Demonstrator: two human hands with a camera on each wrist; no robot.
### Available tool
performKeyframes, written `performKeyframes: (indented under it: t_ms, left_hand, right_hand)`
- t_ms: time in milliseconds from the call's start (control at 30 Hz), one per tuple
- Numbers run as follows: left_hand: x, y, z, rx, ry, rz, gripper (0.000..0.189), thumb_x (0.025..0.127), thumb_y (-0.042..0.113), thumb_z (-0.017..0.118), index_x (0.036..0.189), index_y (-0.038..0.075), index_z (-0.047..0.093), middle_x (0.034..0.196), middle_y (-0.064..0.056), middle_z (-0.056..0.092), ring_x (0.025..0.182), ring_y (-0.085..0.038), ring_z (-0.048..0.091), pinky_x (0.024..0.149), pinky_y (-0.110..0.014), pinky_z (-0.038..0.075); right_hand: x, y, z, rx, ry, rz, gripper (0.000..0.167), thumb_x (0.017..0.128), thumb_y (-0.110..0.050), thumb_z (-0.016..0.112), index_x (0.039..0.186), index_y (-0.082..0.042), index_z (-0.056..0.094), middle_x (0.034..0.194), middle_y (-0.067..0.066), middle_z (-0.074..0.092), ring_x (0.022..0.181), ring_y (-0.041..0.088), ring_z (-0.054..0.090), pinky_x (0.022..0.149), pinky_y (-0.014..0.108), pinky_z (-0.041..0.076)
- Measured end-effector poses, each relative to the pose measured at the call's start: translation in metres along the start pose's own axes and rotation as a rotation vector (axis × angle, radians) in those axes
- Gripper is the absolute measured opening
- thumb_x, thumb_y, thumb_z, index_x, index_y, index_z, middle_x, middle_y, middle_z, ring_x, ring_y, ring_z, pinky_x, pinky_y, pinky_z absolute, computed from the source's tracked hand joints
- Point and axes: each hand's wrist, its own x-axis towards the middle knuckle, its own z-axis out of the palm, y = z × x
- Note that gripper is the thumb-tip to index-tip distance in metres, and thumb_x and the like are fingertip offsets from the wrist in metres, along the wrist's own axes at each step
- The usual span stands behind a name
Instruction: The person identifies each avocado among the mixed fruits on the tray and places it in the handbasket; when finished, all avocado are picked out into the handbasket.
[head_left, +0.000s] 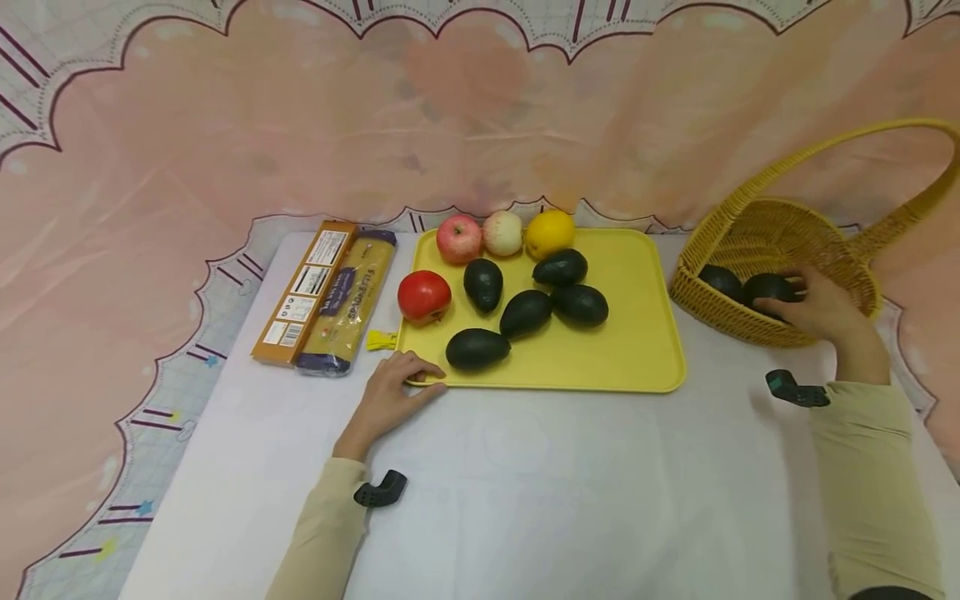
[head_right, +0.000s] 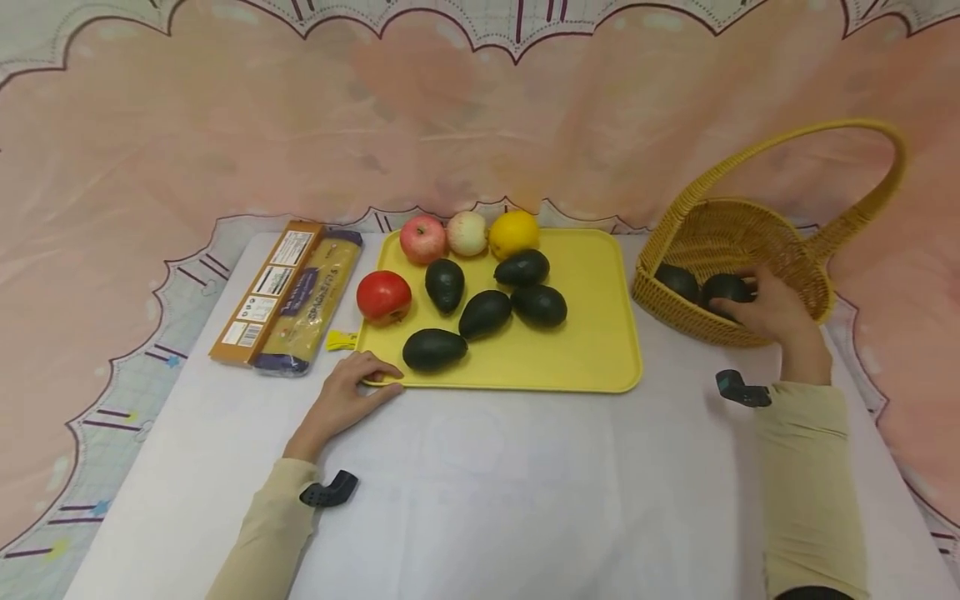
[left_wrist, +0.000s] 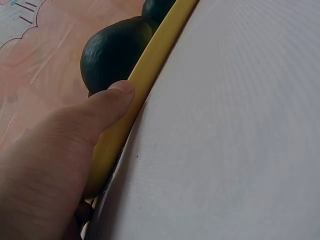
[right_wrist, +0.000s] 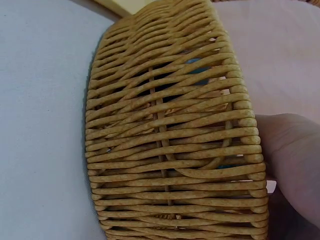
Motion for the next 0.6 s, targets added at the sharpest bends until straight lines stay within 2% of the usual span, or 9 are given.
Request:
performKeyframes:
  t_ms: [100,267,367,467,533,600]
  left_hand:
    - [-0.001,-0.001,-0.001,0.003,0.006,0.002,0.02,0.08,0.039,0.074,0.097,0.03,0.068,0.081,0.013,0.053,0.08,-0.007,0.041,0.074,-0.029,0.032]
    - [-0.001,-0.003,-0.002,0.005,0.016,0.005,0.021,0.08,0.04,0.073,0.097,0.03,0.069,0.081,0.013,0.053,0.08,-0.007,0.042,0.073,-0.029,0.032]
    - [-0.001,-0.004,-0.002,0.004,0.02,0.002,0.021,0.08,0.041,0.073,0.097,0.03,0.069,0.082,0.013,0.054,0.081,-0.006,0.042,0.074,-0.029,0.032]
    - [-0.001,-0.004,-0.002,-0.004,0.013,-0.001,0.021,0.08,0.04,0.073,0.097,0.03,0.069,0.082,0.012,0.054,0.081,-0.007,0.043,0.074,-0.029,0.032]
    - [-0.001,-0.003,-0.001,-0.008,0.009,0.0,0.021,0.08,0.04,0.074,0.097,0.03,0.069,0.082,0.013,0.054,0.081,-0.007,0.043,0.074,-0.029,0.032]
    - [-0.001,-0.002,0.0,-0.011,0.003,0.003,0.021,0.08,0.039,0.074,0.098,0.03,0.069,0.082,0.012,0.054,0.081,-0.007,0.043,0.075,-0.029,0.032]
  right_hand:
    - [0.0,-0.002,0.003,0.023,0.041,-0.015,0.086,0.091,-0.052,0.051,0.144,0.007,0.017,0.136,0.042,0.029,0.121,0.059,0.029,0.095,0.068,0.026]
    - [-0.003,-0.012,0.011,0.107,0.256,-0.085,0.069,0.095,-0.038,0.05,0.143,0.006,0.027,0.137,0.039,0.034,0.122,0.057,0.032,0.098,0.066,0.025]
    - [-0.008,-0.022,0.018,0.163,0.379,-0.094,0.059,0.095,-0.032,0.048,0.14,0.004,0.035,0.136,0.035,0.039,0.122,0.052,0.036,0.099,0.06,0.03]
    - [-0.014,-0.029,0.025,0.205,0.454,-0.098,0.054,0.095,-0.031,0.048,0.137,0.001,0.04,0.134,0.029,0.043,0.12,0.045,0.043,0.094,0.036,0.04]
    - [-0.018,-0.034,0.031,0.22,0.488,-0.097,0.051,0.095,-0.032,0.049,0.135,-0.001,0.043,0.13,0.025,0.047,0.114,0.035,0.048,0.084,0.019,0.039]
    - [-0.022,-0.039,0.035,0.237,0.506,-0.1,0.049,0.095,-0.033,0.05,0.134,-0.003,0.045,0.127,0.021,0.05,0.108,0.02,0.052,0.077,0.009,0.035]
